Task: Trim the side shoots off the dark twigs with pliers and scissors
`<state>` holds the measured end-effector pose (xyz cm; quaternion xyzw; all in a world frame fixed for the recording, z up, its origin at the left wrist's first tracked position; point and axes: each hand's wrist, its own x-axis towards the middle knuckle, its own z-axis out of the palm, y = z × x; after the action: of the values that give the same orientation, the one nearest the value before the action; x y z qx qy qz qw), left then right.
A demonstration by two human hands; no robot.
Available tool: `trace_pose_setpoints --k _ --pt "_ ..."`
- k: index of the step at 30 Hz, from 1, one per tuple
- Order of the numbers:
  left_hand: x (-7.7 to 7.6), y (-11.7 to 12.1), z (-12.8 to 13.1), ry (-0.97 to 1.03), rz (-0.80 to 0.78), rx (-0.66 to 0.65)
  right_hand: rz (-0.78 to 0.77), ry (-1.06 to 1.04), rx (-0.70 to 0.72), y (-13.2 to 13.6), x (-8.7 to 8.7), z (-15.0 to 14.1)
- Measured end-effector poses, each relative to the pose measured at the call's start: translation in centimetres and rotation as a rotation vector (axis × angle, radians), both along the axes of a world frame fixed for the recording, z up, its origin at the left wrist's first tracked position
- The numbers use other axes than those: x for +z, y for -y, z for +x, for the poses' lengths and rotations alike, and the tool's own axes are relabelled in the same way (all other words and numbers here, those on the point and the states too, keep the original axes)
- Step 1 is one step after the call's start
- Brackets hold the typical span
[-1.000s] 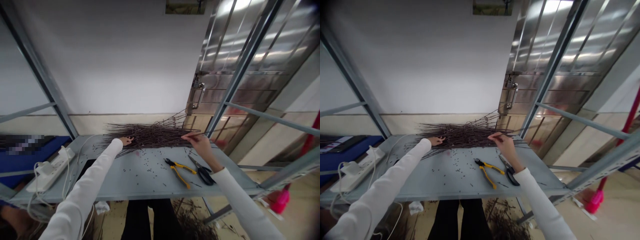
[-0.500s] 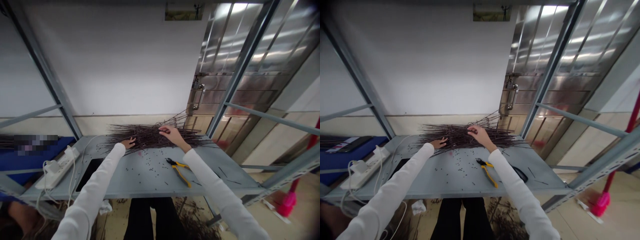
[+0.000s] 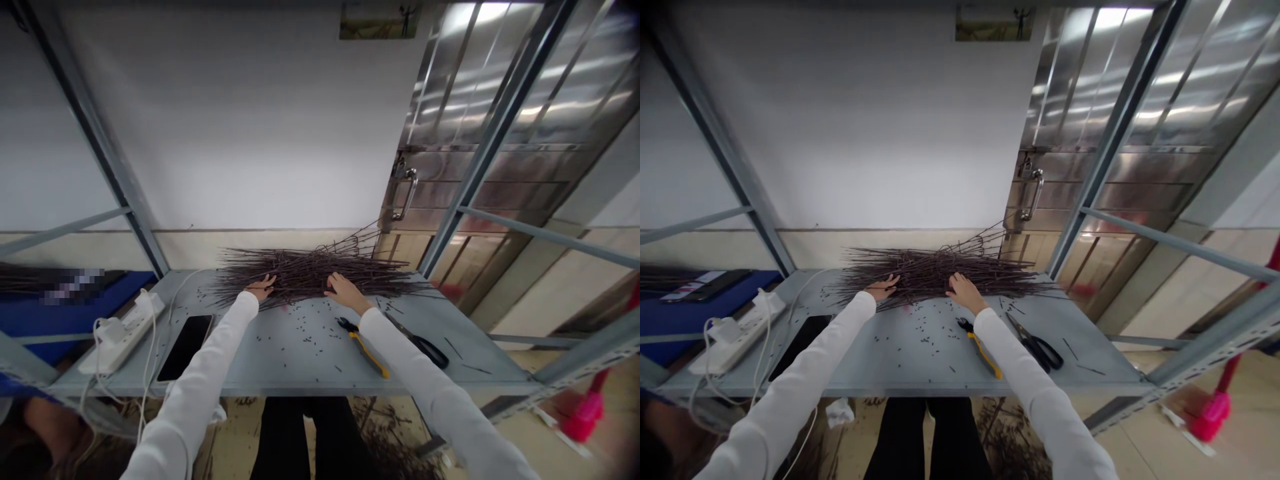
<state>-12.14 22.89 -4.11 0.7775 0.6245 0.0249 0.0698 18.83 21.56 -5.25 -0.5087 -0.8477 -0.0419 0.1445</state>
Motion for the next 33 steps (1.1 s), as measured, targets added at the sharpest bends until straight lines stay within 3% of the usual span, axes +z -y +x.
trace_pose_setpoints --k 5,9,13,19,25,29,33 --pt "-0.5 0.3 0.5 0.029 0.003 0.051 0.058 0.035 -0.061 0.7 -0.2 -0.4" --pt "-0.9 0.5 0.8 0.039 0.006 0.073 0.096 0.032 -0.130 0.9 1.0 -0.6" --pt "-0.6 0.0 0.6 0.052 -0.025 0.066 0.129 0.028 -0.126 0.6 3.7 0.1" --pt "1.1 -1.1 -0.2 0.082 -0.111 0.013 0.152 -0.003 -0.074 -0.5 8.7 1.5" --pt "2.3 -1.5 -1.0 0.119 -0.126 0.017 0.182 -0.088 -0.100 -1.2 12.4 0.9" --pt "2.9 -1.6 -1.4 0.152 -0.055 0.058 0.178 -0.141 -0.091 -1.0 12.6 0.2" --pt "3.4 -0.9 -1.7 0.186 0.083 0.096 0.148 -0.195 -0.112 -1.2 10.9 0.2"
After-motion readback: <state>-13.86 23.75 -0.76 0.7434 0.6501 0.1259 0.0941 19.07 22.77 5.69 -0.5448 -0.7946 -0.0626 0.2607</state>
